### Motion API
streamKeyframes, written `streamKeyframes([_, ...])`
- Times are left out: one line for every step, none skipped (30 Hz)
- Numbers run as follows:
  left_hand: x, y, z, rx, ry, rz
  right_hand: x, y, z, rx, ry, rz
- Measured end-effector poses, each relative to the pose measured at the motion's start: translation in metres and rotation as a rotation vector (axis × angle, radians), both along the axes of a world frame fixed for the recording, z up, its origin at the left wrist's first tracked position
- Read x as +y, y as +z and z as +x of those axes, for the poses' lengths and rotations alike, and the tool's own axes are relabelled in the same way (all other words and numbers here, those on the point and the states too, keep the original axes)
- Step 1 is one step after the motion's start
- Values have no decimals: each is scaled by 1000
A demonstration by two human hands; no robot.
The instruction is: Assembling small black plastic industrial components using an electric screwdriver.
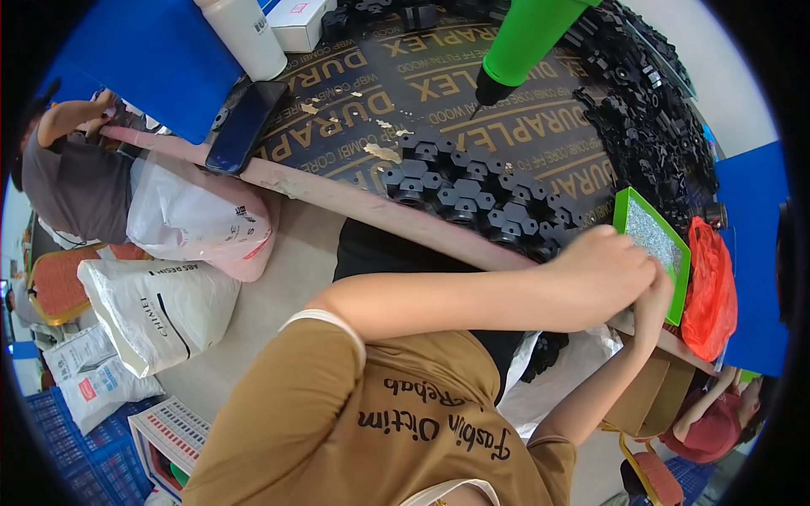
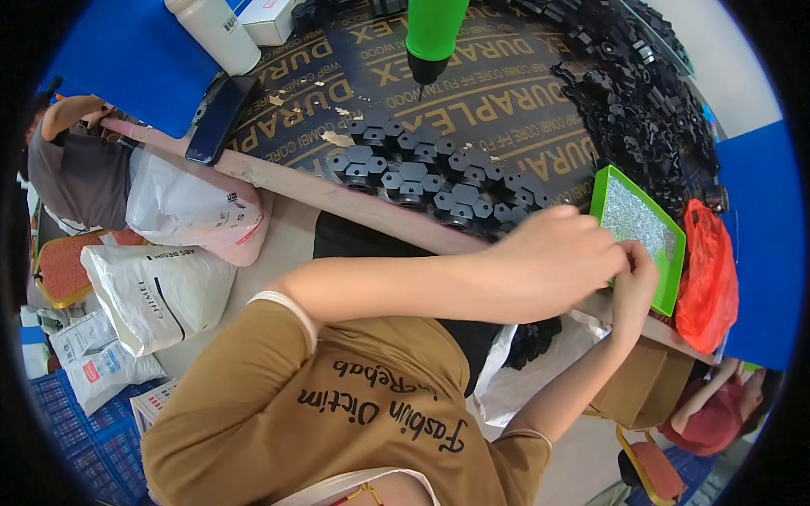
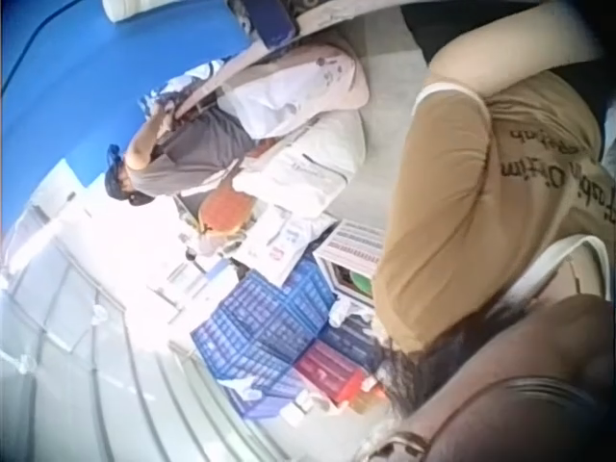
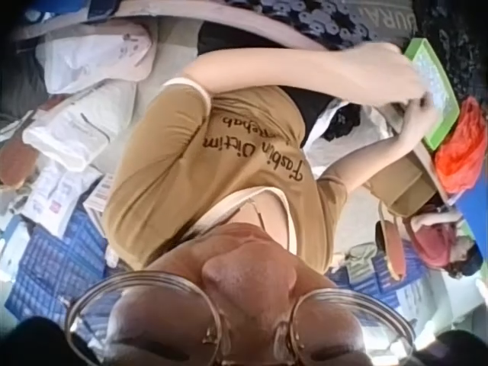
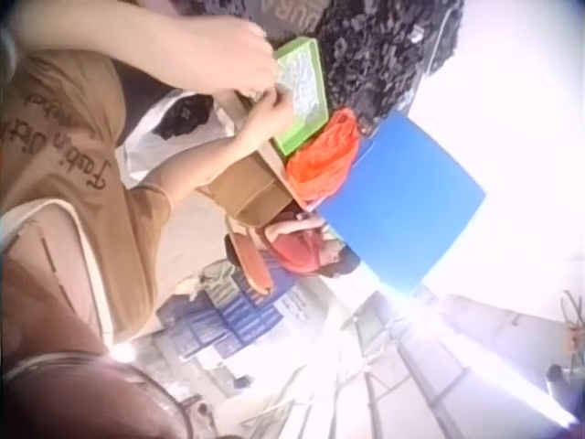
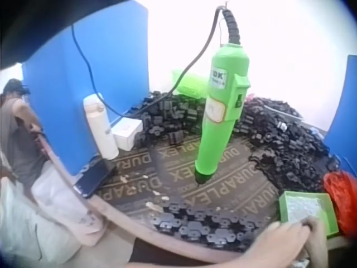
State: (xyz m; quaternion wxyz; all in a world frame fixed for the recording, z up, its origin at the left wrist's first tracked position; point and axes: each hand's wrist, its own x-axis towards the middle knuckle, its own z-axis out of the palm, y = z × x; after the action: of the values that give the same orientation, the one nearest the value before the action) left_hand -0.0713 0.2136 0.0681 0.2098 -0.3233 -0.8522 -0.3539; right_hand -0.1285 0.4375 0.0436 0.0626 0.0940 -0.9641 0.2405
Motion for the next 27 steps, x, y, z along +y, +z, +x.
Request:
streamKeyframes([-25,4,14,-29,-21,59,-3,2,2,-26,-18,-107])
streamKeyframes([-48,1,26,24,57,99,-5,-1,3,23,-13,-144])
streamKeyframes([-72,-1,38,77,140,138,-5,-1,4,20,-14,-148])
streamKeyframes([-97,-8,45,63,188,214,-5,1,4,19,-20,-127])
streamKeyframes([-123,-11,54,69,302,217,-4,2,5,19,-33,-103])
streamKeyframes([-147,-12,63,33,370,243,-4,0,3,28,-15,-100])
streamKeyframes([-167,-17,68,-30,425,275,-4,0,2,27,-21,-99])
streamKeyframes([-180,-22,72,-81,481,352,-4,-2,1,27,-9,-108])
streamKeyframes([-190,-27,76,-106,529,380,-4,-2,1,27,1,-116])
streamKeyframes([-197,-31,77,-131,576,408,-3,-2,0,27,-5,-114])
streamKeyframes([-201,-36,77,-133,576,411,-4,-2,-1,30,-17,-120])
streamKeyframes([-205,-41,76,-108,596,416,-5,-1,-1,33,-29,-126])
streamKeyframes([-208,-44,75,-84,616,421,-8,0,0,33,-30,-121])
streamKeyframes([-210,-47,74,-86,614,428,-11,3,1,46,-28,-97])
streamKeyframes([-210,-49,73,-89,613,432,-13,5,2,59,-25,-72])
streamKeyframes([-210,-50,72,-93,613,436,-14,7,3,60,-25,-65])
streamKeyframes([-211,-52,71,-95,611,442,-13,8,4,51,-41,-51])
streamKeyframes([-211,-52,70,-66,596,417,-12,10,4,41,-55,-37])
streamKeyframes([-212,-53,69,-36,581,391,-10,10,5,42,-55,-32])
streamKeyframes([-212,-53,69,-36,582,396,-7,8,5,43,-72,-32])
streamKeyframes([-213,-52,69,-42,584,379,-6,7,5,45,-89,-32])
streamKeyframes([-214,-52,69,-47,587,362,-5,6,6,45,-87,-30])
streamKeyframes([-214,-53,69,-46,589,363,-5,5,7,68,-86,-35])
streamKeyframes([-215,-55,69,-24,583,332,-5,3,8,91,-84,-40])
streamKeyframes([-216,-55,69,-2,577,300,-3,0,7,91,-82,-41])
streamKeyframes([-217,-55,69,-2,578,300,0,-2,6,141,-93,-81])
streamKeyframes([-219,-54,69,34,568,225,2,-3,5,191,-105,-122])
